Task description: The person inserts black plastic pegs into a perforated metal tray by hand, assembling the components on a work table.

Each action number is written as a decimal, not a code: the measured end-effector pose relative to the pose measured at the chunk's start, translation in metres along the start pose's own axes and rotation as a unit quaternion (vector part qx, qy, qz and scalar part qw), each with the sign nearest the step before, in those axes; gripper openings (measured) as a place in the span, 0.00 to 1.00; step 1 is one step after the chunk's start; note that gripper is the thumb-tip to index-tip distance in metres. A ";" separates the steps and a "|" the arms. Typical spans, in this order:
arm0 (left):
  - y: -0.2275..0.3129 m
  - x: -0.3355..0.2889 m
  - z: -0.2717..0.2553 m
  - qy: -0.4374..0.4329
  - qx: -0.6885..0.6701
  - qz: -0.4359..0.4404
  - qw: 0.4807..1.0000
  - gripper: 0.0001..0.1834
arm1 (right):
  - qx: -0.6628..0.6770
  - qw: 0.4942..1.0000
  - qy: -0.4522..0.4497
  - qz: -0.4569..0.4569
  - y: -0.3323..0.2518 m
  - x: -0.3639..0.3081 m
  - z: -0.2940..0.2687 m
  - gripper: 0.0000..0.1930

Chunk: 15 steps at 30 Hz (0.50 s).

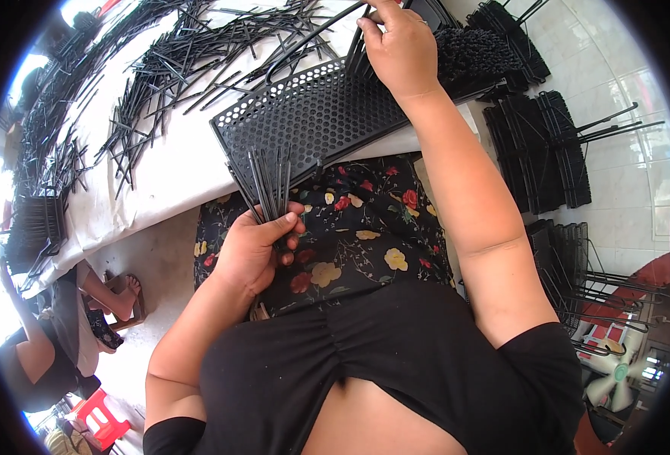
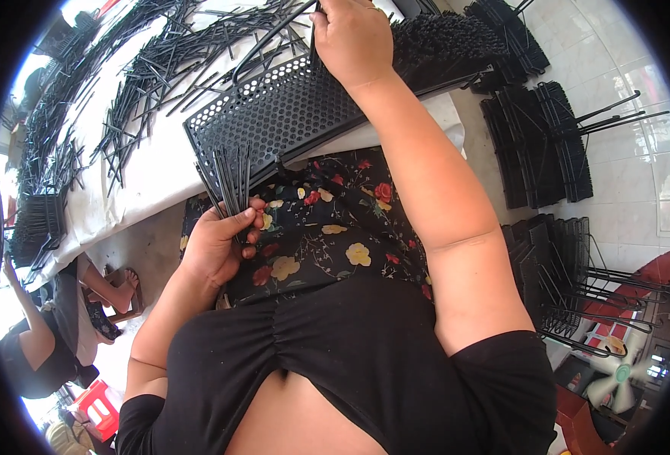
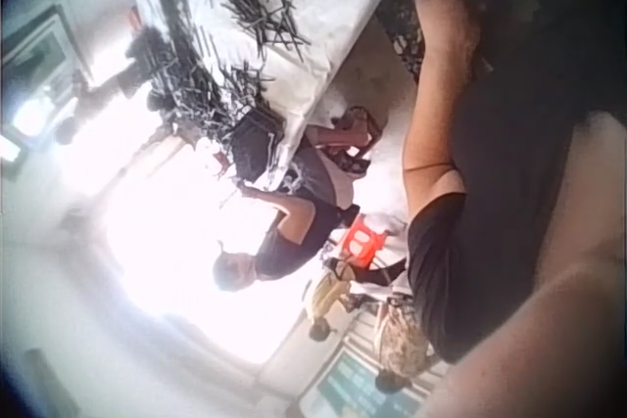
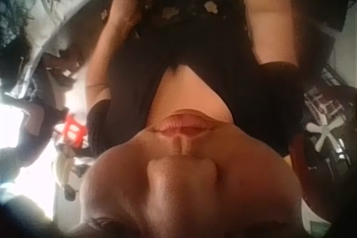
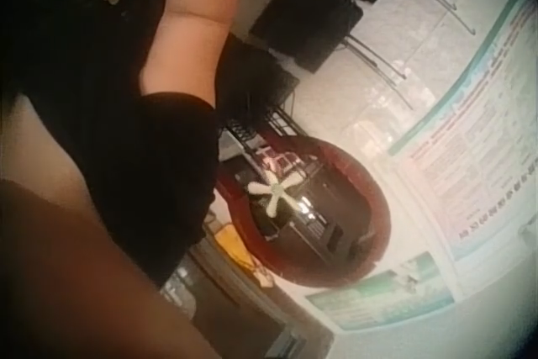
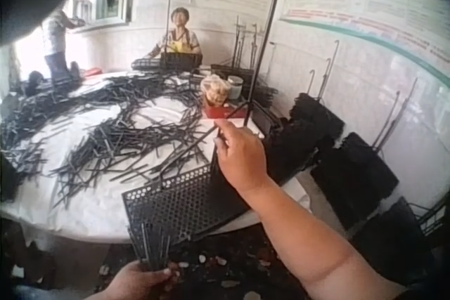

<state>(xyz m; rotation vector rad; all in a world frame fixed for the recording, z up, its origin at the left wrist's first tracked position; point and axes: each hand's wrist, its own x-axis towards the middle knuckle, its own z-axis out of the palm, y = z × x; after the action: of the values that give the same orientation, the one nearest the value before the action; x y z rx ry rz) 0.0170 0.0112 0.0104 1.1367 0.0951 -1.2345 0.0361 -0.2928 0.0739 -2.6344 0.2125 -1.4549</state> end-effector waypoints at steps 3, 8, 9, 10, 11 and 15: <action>-0.001 0.000 0.000 0.001 0.003 0.002 1.000 0.07 | 0.001 1.000 -0.013 0.014 -0.007 0.001 -0.004 0.16; -0.003 0.001 -0.001 -0.001 0.012 0.008 1.000 0.07 | -0.007 1.000 -0.005 0.013 -0.009 0.002 -0.005 0.16; -0.003 0.001 -0.001 0.000 0.009 0.008 1.000 0.06 | -0.006 1.000 0.002 0.003 -0.007 0.002 -0.004 0.16; -0.003 0.001 -0.001 0.002 0.005 0.008 1.000 0.06 | -0.006 1.000 0.002 0.004 -0.007 0.002 -0.004 0.16; -0.003 0.001 -0.001 0.002 0.006 0.008 1.000 0.06 | -0.004 1.000 0.006 0.001 -0.007 0.002 -0.004 0.16; -0.003 0.002 -0.001 0.007 0.006 0.004 1.000 0.06 | 0.007 1.000 -0.009 0.009 -0.006 0.002 -0.004 0.16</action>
<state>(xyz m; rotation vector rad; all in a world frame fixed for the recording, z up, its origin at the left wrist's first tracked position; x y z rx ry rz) 0.0156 0.0106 0.0069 1.1552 0.0929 -1.2224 0.0336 -0.2872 0.0788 -2.6266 0.2224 -1.4216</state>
